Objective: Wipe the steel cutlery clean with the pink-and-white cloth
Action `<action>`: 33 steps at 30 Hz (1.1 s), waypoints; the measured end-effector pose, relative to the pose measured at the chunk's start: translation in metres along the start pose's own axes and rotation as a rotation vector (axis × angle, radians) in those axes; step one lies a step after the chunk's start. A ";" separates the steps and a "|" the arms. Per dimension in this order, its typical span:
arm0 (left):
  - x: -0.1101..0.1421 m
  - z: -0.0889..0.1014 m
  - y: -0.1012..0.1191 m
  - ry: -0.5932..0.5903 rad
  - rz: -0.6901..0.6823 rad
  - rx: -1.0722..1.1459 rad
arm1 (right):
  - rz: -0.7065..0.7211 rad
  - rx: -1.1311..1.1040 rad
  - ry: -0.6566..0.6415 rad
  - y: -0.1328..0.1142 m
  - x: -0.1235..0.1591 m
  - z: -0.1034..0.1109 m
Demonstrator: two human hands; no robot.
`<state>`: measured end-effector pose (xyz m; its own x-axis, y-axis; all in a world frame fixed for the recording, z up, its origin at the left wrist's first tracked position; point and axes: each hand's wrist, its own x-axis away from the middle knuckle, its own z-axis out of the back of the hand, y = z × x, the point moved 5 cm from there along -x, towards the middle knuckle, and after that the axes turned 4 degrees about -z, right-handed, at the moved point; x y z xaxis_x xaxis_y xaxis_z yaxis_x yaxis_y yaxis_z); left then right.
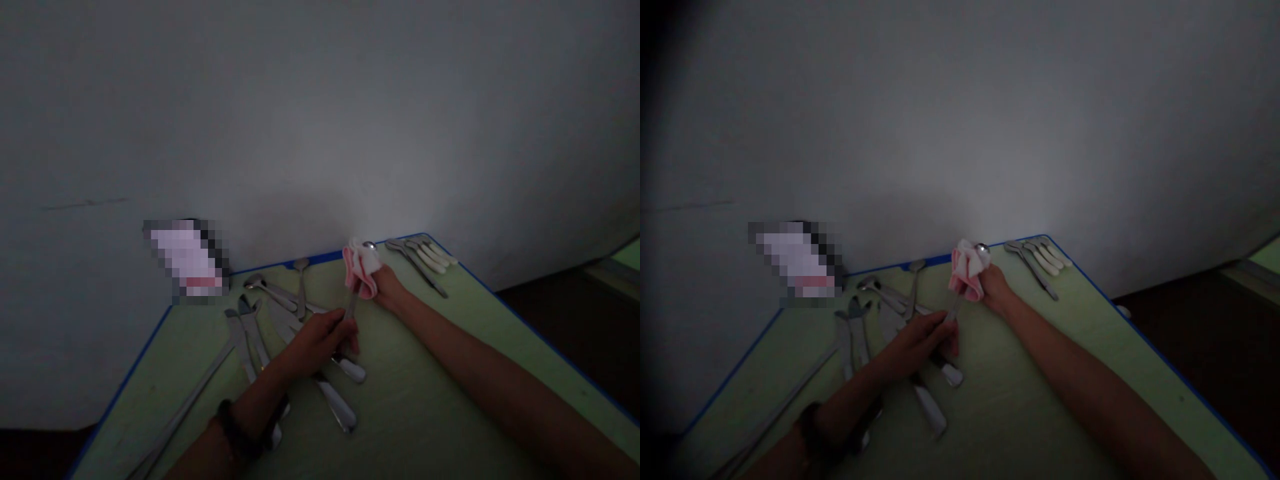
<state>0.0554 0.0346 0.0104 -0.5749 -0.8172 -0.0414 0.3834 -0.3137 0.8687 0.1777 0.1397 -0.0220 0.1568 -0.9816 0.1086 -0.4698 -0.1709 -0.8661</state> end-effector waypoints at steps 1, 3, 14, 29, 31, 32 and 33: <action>-0.001 0.001 -0.001 0.028 0.005 0.000 | -0.011 0.013 -0.017 0.001 0.004 -0.004; -0.003 0.004 -0.002 0.081 0.009 -0.001 | -0.038 0.062 -0.058 0.004 0.012 -0.015; -0.003 0.005 -0.009 0.133 0.063 0.020 | 0.117 0.281 0.059 0.007 0.022 -0.020; 0.003 -0.001 -0.007 0.012 0.003 0.154 | -0.042 0.024 -0.048 0.008 0.014 -0.022; 0.002 -0.001 -0.007 0.055 0.010 0.152 | -0.058 0.037 -0.119 0.010 0.015 -0.025; 0.001 0.000 -0.008 0.090 0.027 0.145 | -0.064 0.031 -0.127 0.010 0.015 -0.025; 0.001 0.001 -0.008 0.129 0.049 0.140 | -0.071 0.015 -0.118 0.011 0.014 -0.025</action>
<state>0.0510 0.0372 0.0035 -0.4570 -0.8879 -0.0526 0.2991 -0.2092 0.9310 0.1535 0.1221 -0.0177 0.2909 -0.9502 0.1123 -0.4407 -0.2372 -0.8657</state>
